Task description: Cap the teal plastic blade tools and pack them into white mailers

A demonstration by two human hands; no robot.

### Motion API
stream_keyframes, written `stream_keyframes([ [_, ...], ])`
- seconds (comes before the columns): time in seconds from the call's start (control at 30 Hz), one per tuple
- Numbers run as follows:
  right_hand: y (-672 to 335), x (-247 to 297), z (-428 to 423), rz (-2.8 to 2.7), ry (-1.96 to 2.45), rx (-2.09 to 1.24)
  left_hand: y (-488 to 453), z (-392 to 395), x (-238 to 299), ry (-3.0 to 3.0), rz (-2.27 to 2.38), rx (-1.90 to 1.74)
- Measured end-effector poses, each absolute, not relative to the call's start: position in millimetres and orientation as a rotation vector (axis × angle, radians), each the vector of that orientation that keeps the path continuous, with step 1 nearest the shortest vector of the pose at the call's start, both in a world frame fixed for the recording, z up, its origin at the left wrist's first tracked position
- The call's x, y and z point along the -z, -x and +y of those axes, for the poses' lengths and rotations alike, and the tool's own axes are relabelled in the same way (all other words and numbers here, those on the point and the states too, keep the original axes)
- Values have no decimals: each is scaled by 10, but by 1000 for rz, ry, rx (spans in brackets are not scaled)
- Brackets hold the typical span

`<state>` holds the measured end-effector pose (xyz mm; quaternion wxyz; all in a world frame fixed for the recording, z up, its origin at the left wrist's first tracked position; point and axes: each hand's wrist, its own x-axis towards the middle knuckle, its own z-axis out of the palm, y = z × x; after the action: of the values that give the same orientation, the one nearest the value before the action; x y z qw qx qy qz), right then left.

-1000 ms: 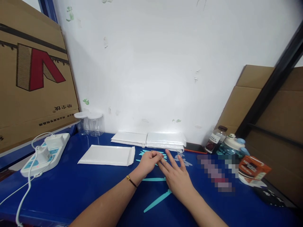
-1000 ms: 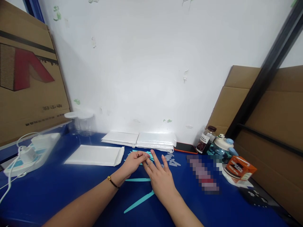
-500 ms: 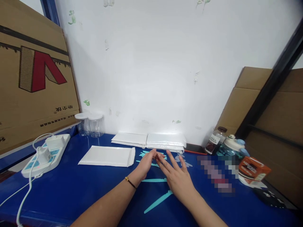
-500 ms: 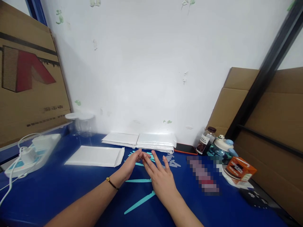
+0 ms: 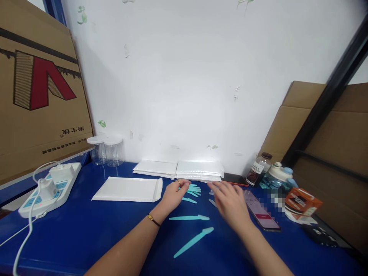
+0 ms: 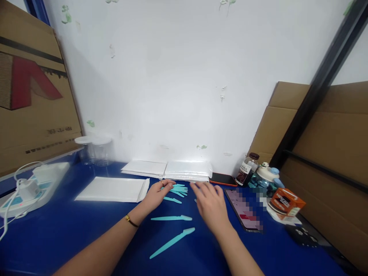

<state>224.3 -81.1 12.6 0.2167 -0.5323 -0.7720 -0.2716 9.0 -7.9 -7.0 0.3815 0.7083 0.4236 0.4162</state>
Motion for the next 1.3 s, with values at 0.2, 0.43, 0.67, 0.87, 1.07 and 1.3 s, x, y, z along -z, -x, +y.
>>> stream_keyframes([
  [0.2,-2696,-49,-713,-2089,1580,659,47,-22,28,-2086,1259,-984],
  [0.43,-2526,176,-669,-2251,1685,342,78,-52,105,-2518,1401,-605],
  [0.67,-2448,194,-632,-2313,1618,454,51,5,189,-2483,1431,-492],
  [0.87,-2410,216,-625,-2251,1597,210,-13,-56,185,-2460,1347,-503],
  [1.07,-2358,189,-641,-2216,1583,9,-83,-85,199,-2439,1307,-570],
  [1.3,-2281,166,-664,-2225,1570,-33,-120,-96,217,-2431,1285,-579],
])
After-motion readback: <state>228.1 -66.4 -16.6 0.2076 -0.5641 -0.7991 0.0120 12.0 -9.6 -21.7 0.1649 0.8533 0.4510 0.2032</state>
